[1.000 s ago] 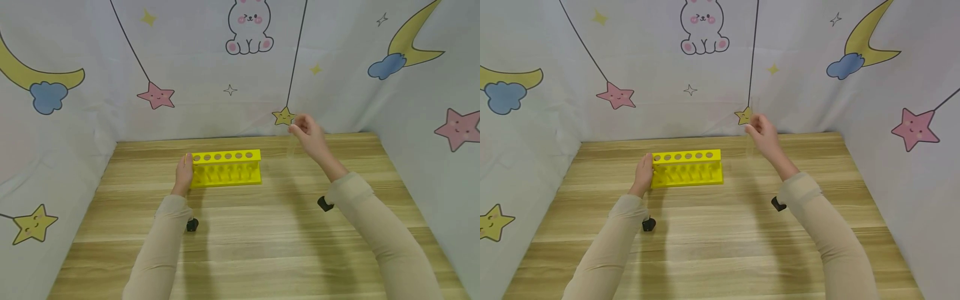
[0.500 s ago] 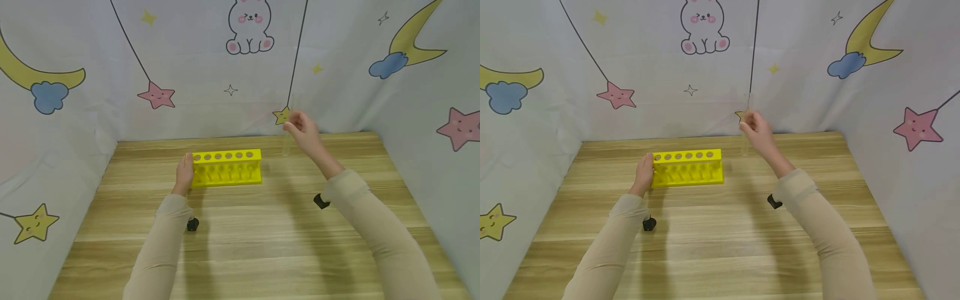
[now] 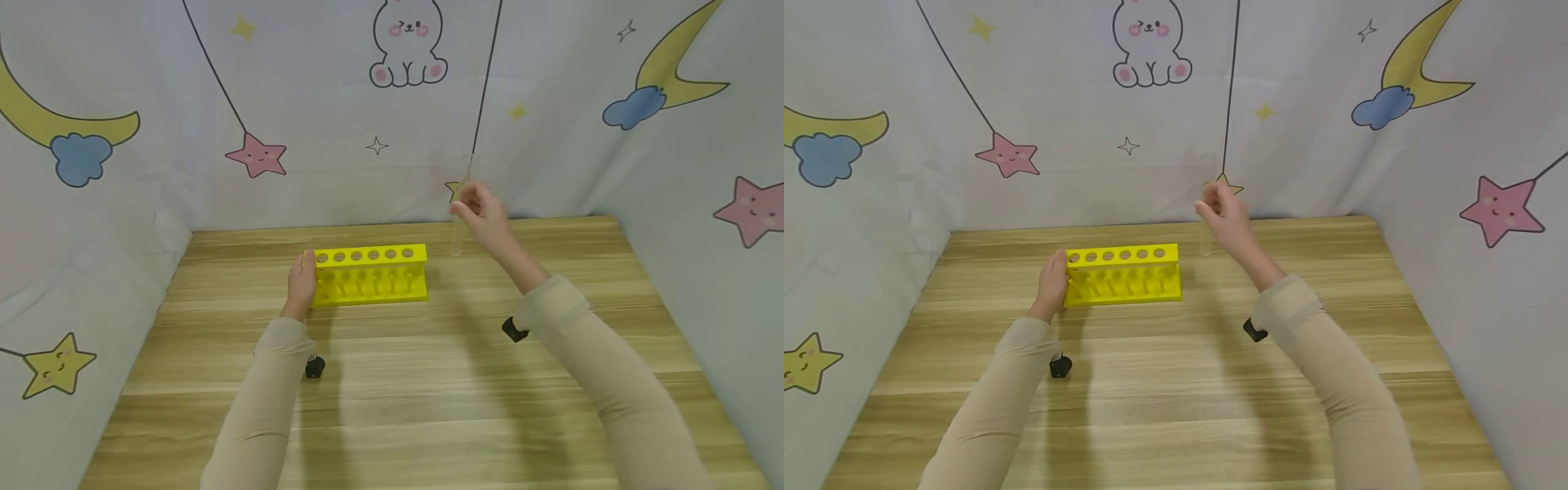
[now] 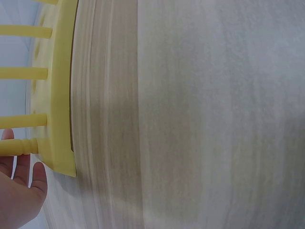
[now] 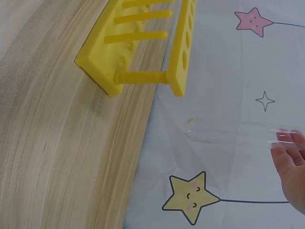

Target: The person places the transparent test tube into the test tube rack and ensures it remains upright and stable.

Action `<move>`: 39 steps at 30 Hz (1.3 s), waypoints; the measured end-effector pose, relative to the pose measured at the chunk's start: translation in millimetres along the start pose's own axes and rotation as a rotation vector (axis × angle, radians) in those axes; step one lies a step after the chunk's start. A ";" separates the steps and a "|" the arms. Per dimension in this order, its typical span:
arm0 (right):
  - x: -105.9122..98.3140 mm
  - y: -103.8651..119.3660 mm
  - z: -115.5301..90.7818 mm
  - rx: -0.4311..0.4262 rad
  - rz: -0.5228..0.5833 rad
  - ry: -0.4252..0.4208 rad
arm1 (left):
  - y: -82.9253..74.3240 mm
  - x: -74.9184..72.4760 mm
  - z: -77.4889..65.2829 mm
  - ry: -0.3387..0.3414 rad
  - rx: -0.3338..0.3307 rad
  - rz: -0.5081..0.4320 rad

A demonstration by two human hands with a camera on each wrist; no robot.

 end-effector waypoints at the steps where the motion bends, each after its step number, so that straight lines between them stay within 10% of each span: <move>1: 1.3 0.4 0.0 -0.002 -0.001 0.000 | 0.0 -0.2 -0.1 0.002 -0.003 -0.004; 39: 34.3 14.4 8.1 0.019 0.046 0.034 | 2.2 -0.8 -0.3 0.024 -0.043 -0.017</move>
Point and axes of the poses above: each hand's wrist, its own z-axis towards the middle knuckle, its own x-axis out of the palm, y = z × x, the point moved 4 cm from there along z, towards the middle knuckle, and after that the axes turned 4 degrees about -y, right-handed, at the moved point
